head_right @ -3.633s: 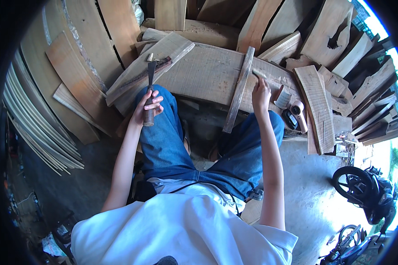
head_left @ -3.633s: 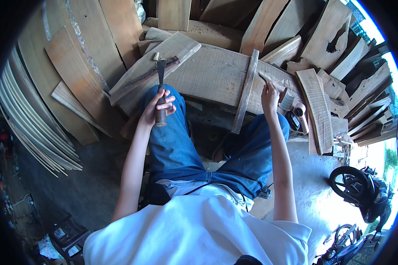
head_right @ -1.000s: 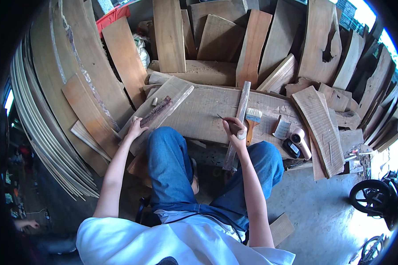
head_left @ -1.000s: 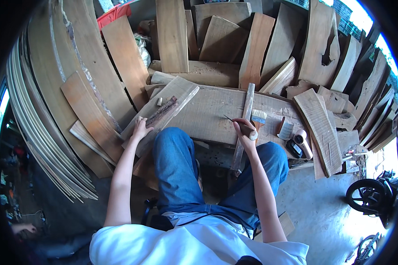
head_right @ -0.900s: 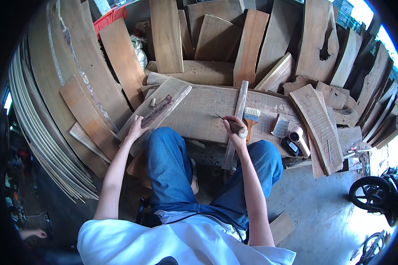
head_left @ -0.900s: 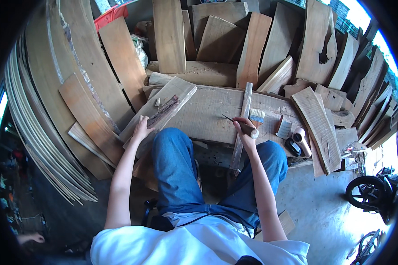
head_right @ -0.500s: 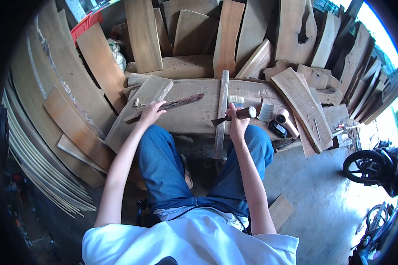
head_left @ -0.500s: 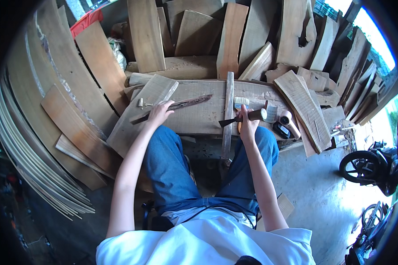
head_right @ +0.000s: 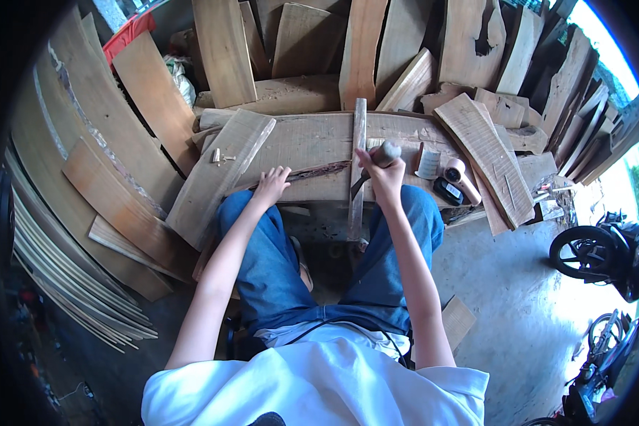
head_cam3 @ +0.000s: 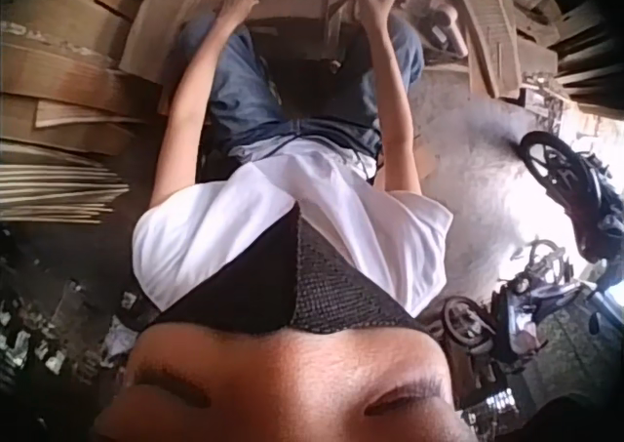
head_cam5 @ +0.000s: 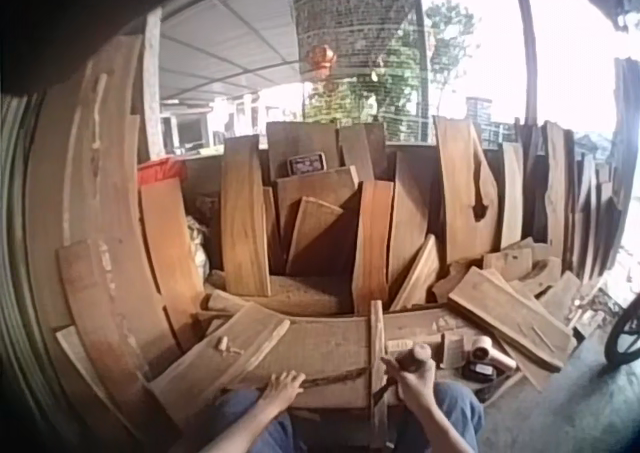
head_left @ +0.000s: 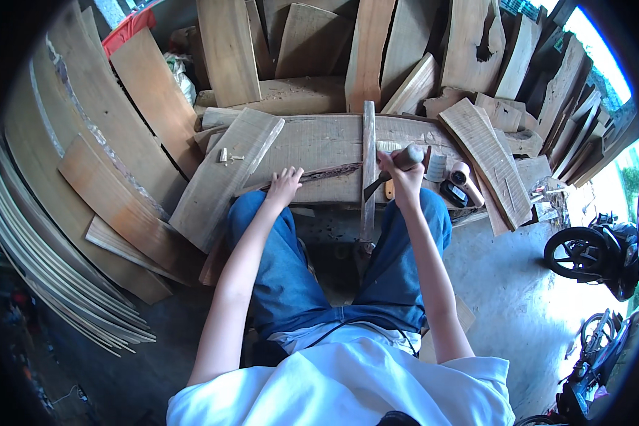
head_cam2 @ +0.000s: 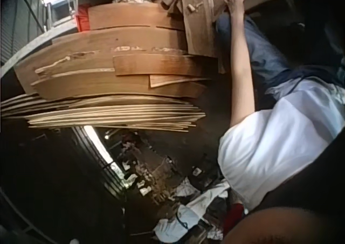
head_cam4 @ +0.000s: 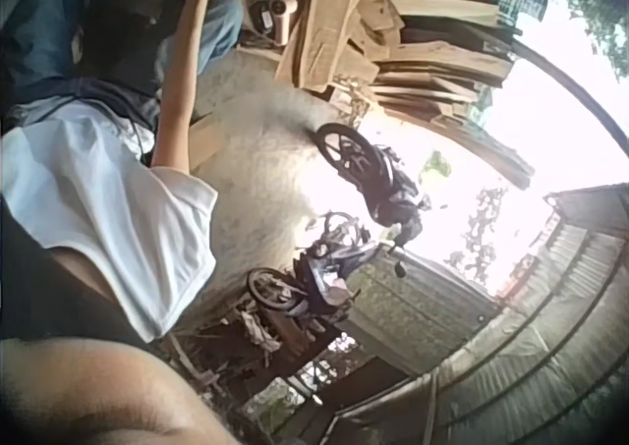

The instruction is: Using a drawknife to shave and shape a piece of wood on a workbench.

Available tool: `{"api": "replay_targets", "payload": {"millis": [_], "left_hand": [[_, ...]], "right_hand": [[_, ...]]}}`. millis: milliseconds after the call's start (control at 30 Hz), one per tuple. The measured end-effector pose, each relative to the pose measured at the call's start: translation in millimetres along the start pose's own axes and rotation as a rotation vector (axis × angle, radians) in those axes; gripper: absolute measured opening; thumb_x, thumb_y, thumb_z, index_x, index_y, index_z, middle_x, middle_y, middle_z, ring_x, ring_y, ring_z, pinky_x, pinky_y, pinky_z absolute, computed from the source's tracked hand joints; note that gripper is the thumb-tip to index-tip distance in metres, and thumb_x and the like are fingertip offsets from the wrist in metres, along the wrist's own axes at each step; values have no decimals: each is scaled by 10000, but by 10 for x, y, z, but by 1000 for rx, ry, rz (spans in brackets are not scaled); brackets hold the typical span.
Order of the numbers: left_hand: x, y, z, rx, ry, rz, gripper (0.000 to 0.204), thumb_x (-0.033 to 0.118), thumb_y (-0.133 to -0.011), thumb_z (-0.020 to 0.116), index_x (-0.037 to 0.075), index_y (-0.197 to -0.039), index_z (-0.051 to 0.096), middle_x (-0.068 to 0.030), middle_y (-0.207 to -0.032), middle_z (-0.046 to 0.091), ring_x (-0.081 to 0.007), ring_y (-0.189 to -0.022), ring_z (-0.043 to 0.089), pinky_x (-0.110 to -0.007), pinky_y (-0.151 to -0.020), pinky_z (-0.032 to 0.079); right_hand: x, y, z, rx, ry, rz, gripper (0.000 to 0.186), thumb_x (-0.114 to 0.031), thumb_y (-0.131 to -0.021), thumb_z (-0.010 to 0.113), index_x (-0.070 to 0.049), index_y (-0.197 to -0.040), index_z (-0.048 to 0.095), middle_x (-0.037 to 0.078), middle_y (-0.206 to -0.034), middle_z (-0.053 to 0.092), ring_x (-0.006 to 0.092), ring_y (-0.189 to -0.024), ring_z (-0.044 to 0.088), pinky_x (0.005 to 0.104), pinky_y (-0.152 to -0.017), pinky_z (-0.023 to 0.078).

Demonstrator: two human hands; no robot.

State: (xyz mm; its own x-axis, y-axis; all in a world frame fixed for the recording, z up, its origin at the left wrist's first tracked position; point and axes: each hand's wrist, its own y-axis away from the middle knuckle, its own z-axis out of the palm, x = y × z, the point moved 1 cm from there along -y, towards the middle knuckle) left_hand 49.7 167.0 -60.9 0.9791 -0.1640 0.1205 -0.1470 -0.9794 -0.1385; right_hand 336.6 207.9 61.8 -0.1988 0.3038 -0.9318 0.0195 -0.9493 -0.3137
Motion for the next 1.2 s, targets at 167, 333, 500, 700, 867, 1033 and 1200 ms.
{"api": "replay_targets", "payload": {"millis": [167,333,500,700,867,1033,1200], "left_hand": [[-63,19,112,37,-44,-1,380,273,-867,548,99,-1181,426,-110,-1140,493,-286,-1085,467,-499,-862,379],[-50,29,138,-8,-7,-41,449,288,-859,558,111,-1250,425,-126,-1247,477,-304,-1174,434,-561,-932,353],[85,-103,120,-243,52,-105,508,262,-844,583,87,-1274,378,-135,-1223,455,-339,-1137,436,-596,-883,392],[8,-196,86,-356,55,-133,596,180,-826,585,100,-1345,305,-209,-1336,389,-443,-1230,366,-642,-903,365],[48,-194,2,-190,1,-117,490,180,-790,643,90,-1222,431,-148,-1176,503,-348,-1118,487,-558,-820,451],[24,-158,-39,-205,62,-150,420,175,-757,681,65,-1121,502,-135,-1056,539,-330,-1022,542,-478,-810,474],[171,-232,-26,-151,146,-122,389,123,-742,682,56,-1094,530,-163,-1026,552,-346,-983,563,-442,-810,480]], "right_hand": [[-259,-300,169,-26,-116,-78,257,-152,-827,669,-51,-641,524,-8,-604,530,79,-564,502,218,-546,379],[-312,-474,292,-143,115,-68,205,-114,-831,628,-31,-667,538,12,-604,550,75,-574,518,217,-539,397],[141,-576,267,-298,188,5,153,-108,-815,635,-37,-714,544,0,-606,565,65,-568,532,221,-531,408],[-118,-997,422,-362,136,-87,119,-50,-810,544,-37,-693,529,27,-644,557,101,-592,531,239,-572,434],[-56,-786,440,-228,163,-151,208,-135,-815,646,-21,-662,564,-12,-605,559,57,-564,512,215,-539,406],[-101,-344,586,-179,179,-138,184,-140,-815,663,-25,-700,574,-19,-596,553,38,-559,490,195,-526,387],[-159,-250,652,-195,129,-108,174,-140,-839,645,-28,-724,576,-8,-622,553,50,-573,494,200,-548,388]]}}
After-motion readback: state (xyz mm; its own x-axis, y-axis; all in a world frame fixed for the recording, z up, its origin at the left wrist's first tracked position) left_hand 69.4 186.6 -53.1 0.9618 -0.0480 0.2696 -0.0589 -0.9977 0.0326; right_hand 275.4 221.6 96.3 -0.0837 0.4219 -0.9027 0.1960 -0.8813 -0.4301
